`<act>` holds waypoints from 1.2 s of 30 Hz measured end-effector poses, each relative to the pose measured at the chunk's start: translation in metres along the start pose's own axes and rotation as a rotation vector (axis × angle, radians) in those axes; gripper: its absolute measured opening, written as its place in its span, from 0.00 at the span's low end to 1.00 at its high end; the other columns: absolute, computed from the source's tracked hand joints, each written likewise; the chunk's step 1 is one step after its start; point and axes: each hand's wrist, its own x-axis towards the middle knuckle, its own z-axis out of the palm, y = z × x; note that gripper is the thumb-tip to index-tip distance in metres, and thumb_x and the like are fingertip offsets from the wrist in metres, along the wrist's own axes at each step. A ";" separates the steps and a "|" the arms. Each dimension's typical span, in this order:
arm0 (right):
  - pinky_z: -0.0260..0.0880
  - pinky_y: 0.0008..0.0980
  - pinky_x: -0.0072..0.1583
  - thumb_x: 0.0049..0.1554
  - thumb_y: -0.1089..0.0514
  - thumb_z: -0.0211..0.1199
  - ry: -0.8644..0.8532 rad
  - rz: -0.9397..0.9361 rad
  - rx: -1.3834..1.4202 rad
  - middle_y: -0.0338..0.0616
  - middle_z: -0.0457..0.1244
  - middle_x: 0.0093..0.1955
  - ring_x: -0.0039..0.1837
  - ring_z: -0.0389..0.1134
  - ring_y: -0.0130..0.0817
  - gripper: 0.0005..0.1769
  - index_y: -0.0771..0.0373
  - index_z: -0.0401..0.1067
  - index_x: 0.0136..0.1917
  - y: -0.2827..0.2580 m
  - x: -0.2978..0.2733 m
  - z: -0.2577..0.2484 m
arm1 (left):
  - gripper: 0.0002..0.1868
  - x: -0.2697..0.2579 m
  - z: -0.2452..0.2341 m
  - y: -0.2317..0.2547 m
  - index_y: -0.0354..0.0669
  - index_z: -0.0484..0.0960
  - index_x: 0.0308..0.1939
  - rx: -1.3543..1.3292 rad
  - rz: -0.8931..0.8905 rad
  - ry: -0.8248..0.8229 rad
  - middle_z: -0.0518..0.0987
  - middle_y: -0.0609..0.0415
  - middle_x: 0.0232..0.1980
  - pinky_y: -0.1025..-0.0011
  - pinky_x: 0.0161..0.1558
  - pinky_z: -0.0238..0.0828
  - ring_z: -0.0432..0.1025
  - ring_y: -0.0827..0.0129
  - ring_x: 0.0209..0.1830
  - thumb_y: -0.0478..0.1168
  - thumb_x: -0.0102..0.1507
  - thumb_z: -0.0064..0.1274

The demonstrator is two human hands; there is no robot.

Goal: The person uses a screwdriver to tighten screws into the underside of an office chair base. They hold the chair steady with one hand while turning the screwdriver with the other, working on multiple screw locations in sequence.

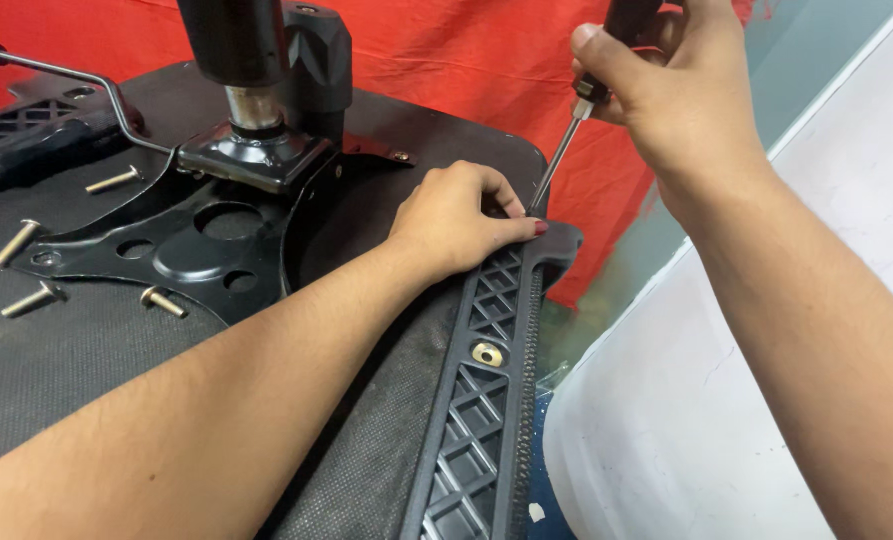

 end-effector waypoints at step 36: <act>0.81 0.33 0.58 0.65 0.69 0.67 -0.082 -0.216 -0.014 0.49 0.68 0.54 0.54 0.75 0.35 0.26 0.69 0.60 0.72 0.045 0.016 -0.015 | 0.19 0.001 0.010 -0.003 0.49 0.87 0.34 -0.002 0.098 0.080 0.87 0.59 0.34 0.69 0.42 0.77 0.83 0.68 0.36 0.59 0.51 0.65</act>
